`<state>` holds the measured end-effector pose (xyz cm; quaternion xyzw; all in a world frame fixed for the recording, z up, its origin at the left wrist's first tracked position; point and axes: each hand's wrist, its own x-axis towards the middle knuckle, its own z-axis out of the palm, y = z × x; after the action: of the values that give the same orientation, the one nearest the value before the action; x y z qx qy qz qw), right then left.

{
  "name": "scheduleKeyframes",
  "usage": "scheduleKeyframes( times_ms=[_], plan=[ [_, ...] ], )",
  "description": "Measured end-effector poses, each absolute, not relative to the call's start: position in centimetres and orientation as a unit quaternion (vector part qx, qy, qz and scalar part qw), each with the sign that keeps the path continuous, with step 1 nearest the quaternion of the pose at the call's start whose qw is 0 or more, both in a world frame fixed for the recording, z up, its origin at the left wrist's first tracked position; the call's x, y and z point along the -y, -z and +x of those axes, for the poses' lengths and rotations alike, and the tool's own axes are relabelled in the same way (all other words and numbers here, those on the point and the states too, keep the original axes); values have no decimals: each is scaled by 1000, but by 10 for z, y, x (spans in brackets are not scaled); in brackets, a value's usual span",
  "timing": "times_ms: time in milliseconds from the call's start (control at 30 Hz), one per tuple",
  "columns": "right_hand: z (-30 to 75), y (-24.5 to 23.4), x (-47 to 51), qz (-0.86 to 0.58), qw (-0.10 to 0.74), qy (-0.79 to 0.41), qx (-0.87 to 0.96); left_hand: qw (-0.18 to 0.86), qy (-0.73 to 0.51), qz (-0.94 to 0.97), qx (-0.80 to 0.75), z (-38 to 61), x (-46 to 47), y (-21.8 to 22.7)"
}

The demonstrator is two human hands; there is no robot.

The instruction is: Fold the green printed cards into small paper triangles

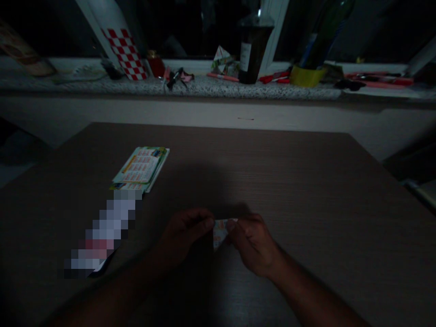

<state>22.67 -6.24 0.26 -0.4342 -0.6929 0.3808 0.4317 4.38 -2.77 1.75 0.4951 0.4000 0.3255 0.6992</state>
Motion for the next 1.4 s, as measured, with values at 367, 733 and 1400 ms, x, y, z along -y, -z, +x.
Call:
scheduleKeyframes(
  times_ms=[367,733,1400],
  plan=[
    [227,-8,62,-457,435,-364,686,725,-342,424,-421,44,26,-16],
    [231,-15,54,-350,466,-137,801,813,-292,329,-381,46,22,-19],
    [234,-21,56,-358,442,-172,804,162,-321,899,-252,19,18,-34]
  ],
)
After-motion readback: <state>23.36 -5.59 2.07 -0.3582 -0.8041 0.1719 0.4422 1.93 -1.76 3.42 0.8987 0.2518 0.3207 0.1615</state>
